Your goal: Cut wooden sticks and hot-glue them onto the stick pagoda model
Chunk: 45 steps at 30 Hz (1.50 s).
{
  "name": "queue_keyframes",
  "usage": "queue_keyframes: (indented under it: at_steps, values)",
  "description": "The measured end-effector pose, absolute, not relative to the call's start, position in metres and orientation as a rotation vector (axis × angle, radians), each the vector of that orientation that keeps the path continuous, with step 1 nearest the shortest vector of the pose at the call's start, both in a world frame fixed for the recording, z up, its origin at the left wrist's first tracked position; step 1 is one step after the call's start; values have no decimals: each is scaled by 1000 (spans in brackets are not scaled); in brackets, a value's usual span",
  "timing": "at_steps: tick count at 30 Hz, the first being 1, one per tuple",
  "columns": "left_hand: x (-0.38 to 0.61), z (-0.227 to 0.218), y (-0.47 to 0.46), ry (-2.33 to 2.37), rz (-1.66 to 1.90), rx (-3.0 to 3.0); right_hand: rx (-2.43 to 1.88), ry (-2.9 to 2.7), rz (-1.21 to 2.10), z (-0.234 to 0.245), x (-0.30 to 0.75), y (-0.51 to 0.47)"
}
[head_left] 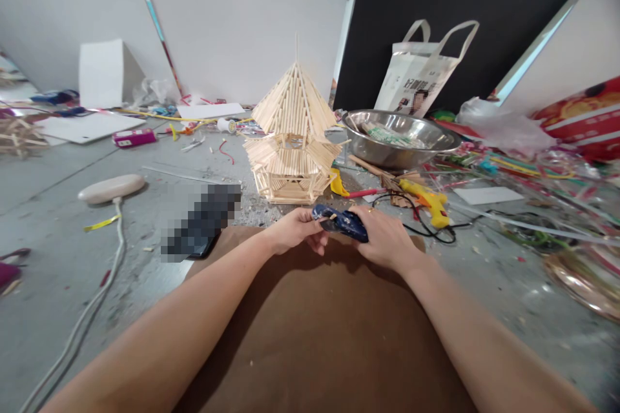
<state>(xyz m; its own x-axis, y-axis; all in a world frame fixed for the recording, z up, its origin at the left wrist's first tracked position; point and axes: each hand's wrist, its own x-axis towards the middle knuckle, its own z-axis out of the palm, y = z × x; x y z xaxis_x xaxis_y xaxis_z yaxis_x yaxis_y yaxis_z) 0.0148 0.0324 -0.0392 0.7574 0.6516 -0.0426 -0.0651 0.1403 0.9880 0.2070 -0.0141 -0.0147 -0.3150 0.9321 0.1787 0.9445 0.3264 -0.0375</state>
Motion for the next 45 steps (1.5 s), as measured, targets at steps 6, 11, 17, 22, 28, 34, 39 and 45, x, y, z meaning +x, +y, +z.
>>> queue_keyframes:
  at_steps: [6, 11, 17, 22, 28, 34, 39, 45]
  values:
    - [12, -39, 34, 507, 516, 1327, -1698, -2440, -80, -13, 206, -15]
    - [12, -34, 33, 503, 491, 1322, -1692, -2449, -48, -11, 206, -17]
    - [11, -30, 33, 505, 478, 1309, -1663, -2476, -63, -13, 207, -15]
    - [11, -28, 32, 499, 463, 1329, -1651, -2477, -71, -14, 208, -15]
    - [10, -30, 33, 440, 477, 1371, -1669, -2468, -88, -15, 208, -15]
    - [8, -31, 34, 376, 513, 1390, -1697, -2439, -50, -14, 208, -15]
    - [9, -31, 35, 397, 552, 1407, -1723, -2407, -43, -13, 206, -15]
    - [10, -30, 34, 450, 586, 1419, -1842, -2304, -142, -13, 204, -17]
